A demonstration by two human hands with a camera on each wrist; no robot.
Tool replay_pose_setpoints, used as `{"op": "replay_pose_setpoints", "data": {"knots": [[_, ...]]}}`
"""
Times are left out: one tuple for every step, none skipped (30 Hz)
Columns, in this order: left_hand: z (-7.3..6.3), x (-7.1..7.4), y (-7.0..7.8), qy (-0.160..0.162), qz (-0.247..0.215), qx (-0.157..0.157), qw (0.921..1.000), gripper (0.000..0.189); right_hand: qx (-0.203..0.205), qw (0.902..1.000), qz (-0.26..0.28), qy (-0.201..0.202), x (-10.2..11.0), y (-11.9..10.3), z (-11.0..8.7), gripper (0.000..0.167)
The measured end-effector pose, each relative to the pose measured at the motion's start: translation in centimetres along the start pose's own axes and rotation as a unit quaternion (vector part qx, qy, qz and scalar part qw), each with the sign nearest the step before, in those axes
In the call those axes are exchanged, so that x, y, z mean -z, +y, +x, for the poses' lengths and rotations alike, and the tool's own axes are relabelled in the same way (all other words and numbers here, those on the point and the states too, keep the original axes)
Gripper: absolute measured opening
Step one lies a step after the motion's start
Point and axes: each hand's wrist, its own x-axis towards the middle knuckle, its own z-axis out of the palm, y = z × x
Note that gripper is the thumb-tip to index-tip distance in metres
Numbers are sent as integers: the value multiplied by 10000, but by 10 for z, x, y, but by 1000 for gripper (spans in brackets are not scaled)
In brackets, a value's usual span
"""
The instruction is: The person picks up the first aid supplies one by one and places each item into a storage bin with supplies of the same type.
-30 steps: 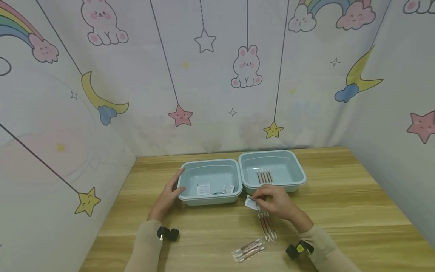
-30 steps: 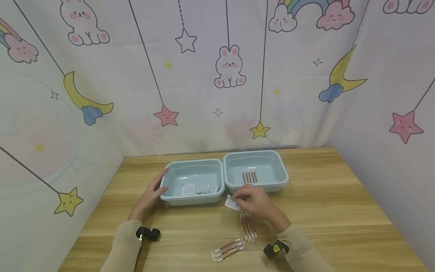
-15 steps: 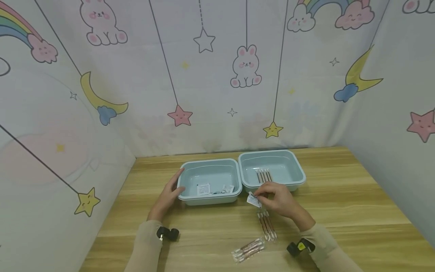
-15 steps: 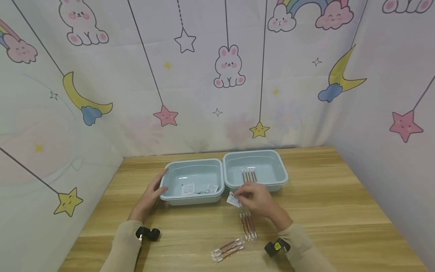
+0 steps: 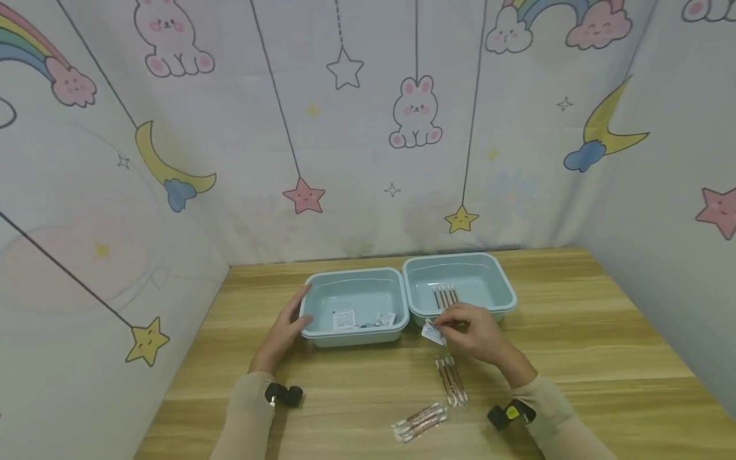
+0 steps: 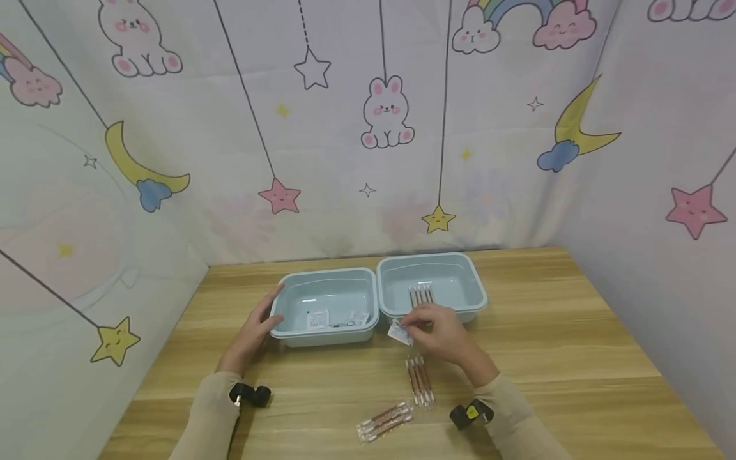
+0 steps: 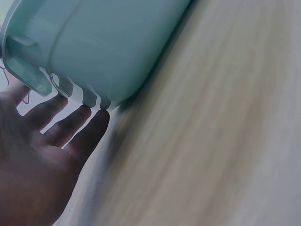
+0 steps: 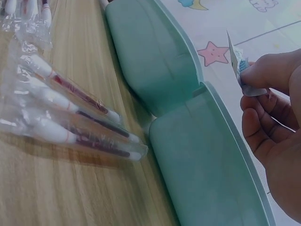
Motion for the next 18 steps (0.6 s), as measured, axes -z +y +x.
{"op": "replay_pose_setpoints", "data": {"knots": [[-1,0,4,-14,-4,0,10000,67,-5,10000,-19,14,1,0,0,22],[-2,1,9,-36,2,-22,10000,67,-17,10000,-35,22,1,0,0,22],[-4,1,13,-52,17,-22,10000,67,-39,10000,-39,26,2,0,0,22],[-6,1,16,-61,52,-14,10000,67,-62,10000,-35,20,2,0,0,23],[-7,2,19,-74,71,-9,9999,67,-86,10000,-30,18,2,0,0,23],[-8,2,19,-78,79,3,9999,67,-109,9999,-19,13,2,0,0,24],[-8,2,20,-82,83,23,9999,67,-131,9999,-9,4,2,0,0,24],[-9,2,21,-80,85,25,9999,67,-142,9999,4,-5,2,0,0,24],[-9,2,21,-73,85,28,9999,67,-149,9999,3,-14,2,0,0,25],[-9,2,21,-63,81,17,9999,67,-146,9999,-11,-18,1,0,1,25],[-9,3,22,-54,65,-6,10000,67,-140,9999,-22,-25,1,0,1,24],[-9,3,22,-45,59,-18,10000,68,-138,9999,-25,-31,1,0,1,24],[-10,3,22,-43,39,-42,10000,68,-134,9999,-31,-36,0,0,2,24],[-10,3,22,-48,28,-58,10000,68,-140,9999,-32,-43,0,0,2,23],[-10,3,22,-58,22,-71,10000,68,-156,9999,-19,-56,-1,0,2,23],[-10,3,23,-71,10,-73,9999,68,-168,9998,2,-67,-1,0,2,23],[-10,2,23,-88,6,-66,9999,68,-188,9998,32,-85,-1,0,2,24],[-9,2,23,-104,2,-45,9999,68,-205,9997,60,-104,-2,0,2,24]]}}
